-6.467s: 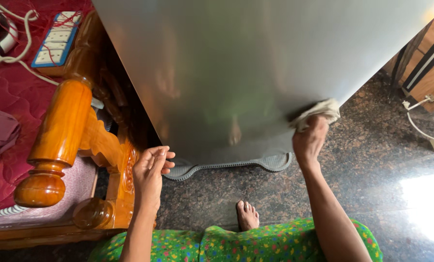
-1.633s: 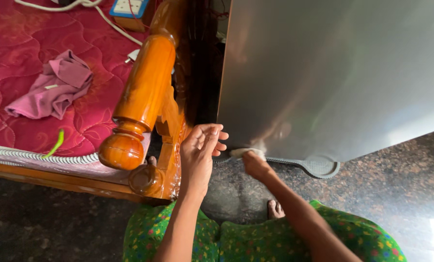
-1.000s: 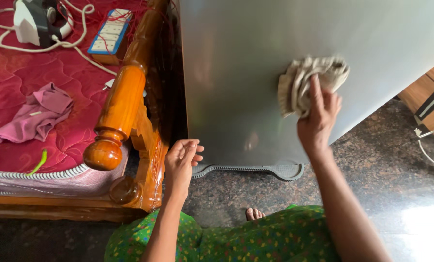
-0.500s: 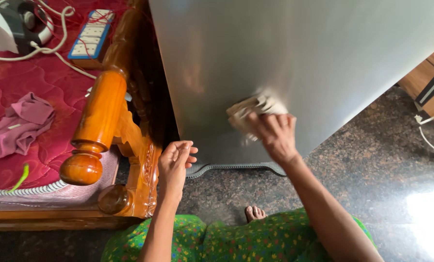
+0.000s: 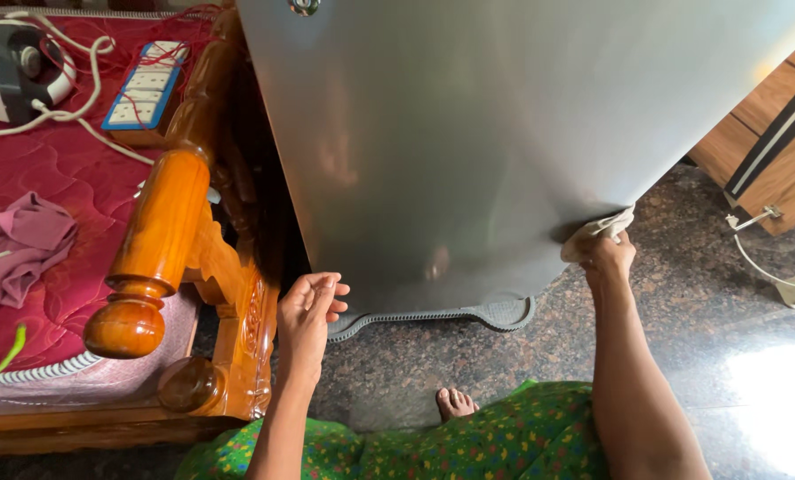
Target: The person wipes the exterior surface of a stainless steel refrigerator with a cloth. They move the cloth in circular and vertical motions across the door, covering different areas from top to bottom.
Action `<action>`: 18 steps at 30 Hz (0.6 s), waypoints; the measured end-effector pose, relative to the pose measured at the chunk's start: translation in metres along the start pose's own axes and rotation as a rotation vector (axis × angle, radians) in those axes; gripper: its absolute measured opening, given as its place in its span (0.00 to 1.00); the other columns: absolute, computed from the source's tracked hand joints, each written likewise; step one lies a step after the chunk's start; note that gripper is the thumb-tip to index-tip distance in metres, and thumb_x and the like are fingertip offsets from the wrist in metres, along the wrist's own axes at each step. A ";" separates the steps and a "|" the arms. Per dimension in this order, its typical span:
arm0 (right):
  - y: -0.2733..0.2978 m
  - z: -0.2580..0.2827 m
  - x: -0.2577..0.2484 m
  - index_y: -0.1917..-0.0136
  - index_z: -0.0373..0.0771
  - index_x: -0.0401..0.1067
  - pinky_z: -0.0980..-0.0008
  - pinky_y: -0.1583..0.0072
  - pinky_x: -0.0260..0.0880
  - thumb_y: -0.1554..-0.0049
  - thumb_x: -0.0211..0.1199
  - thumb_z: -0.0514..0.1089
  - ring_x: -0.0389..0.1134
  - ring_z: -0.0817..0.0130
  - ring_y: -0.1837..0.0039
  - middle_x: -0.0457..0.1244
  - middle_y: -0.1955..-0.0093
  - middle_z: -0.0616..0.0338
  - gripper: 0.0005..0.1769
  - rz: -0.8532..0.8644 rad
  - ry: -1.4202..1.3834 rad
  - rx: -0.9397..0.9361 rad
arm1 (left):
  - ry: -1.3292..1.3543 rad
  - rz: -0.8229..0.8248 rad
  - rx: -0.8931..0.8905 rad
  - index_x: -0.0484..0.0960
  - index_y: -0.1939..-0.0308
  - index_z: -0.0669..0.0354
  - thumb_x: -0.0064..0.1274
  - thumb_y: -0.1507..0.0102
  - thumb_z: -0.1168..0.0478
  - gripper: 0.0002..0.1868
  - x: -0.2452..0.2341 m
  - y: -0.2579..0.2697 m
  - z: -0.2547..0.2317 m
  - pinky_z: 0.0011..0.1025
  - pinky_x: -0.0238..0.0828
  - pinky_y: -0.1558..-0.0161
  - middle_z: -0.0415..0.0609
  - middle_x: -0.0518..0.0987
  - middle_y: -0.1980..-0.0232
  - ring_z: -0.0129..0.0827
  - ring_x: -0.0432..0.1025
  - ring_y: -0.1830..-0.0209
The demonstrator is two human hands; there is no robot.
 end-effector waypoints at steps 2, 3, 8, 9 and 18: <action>-0.010 0.018 0.003 0.22 0.38 0.62 0.62 0.40 0.75 0.33 0.50 0.42 0.68 0.57 0.33 0.62 0.30 0.43 0.26 -0.084 0.228 -0.193 | 0.010 0.006 0.001 0.83 0.54 0.61 0.51 0.32 0.59 0.10 0.004 -0.002 0.000 0.22 0.68 0.64 0.46 0.83 0.60 0.23 0.73 0.68; -0.009 0.026 0.001 0.21 0.37 0.62 0.65 0.37 0.77 0.32 0.48 0.38 0.69 0.58 0.34 0.63 0.30 0.41 0.27 -0.130 0.345 -0.285 | 0.013 0.012 -0.005 0.83 0.54 0.61 0.51 0.32 0.59 0.10 0.006 -0.002 0.001 0.23 0.69 0.64 0.46 0.83 0.61 0.23 0.73 0.68; 0.076 0.078 0.057 0.14 0.40 0.47 0.59 0.30 0.72 0.39 0.52 0.24 0.69 0.53 0.32 0.64 0.30 0.39 0.43 0.038 -0.035 -0.770 | -0.023 0.030 -0.022 0.83 0.54 0.60 0.51 0.32 0.58 0.10 0.021 -0.005 0.007 0.22 0.69 0.64 0.45 0.84 0.60 0.22 0.73 0.68; 0.102 0.087 0.071 0.15 0.40 0.46 0.59 0.37 0.73 0.41 0.53 0.24 0.68 0.54 0.37 0.63 0.30 0.41 0.44 0.072 -0.015 -0.800 | -0.022 0.033 -0.025 0.83 0.54 0.60 0.51 0.32 0.58 0.10 0.024 -0.006 0.009 0.22 0.69 0.64 0.45 0.83 0.61 0.22 0.73 0.68; 0.294 0.110 0.186 0.17 0.41 0.52 0.48 0.35 0.62 0.46 0.57 0.23 0.59 0.47 0.32 0.57 0.32 0.42 0.46 0.201 0.575 -1.588 | -0.056 0.027 -0.037 0.84 0.55 0.60 0.52 0.32 0.58 0.10 0.024 -0.005 0.015 0.22 0.69 0.64 0.43 0.84 0.61 0.22 0.73 0.68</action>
Point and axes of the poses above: each hand's wrist, its own y-axis away from the middle knuckle, its own x-axis out of the palm, z = x × y, the point moved 6 cm from there along -y, towards the middle knuckle
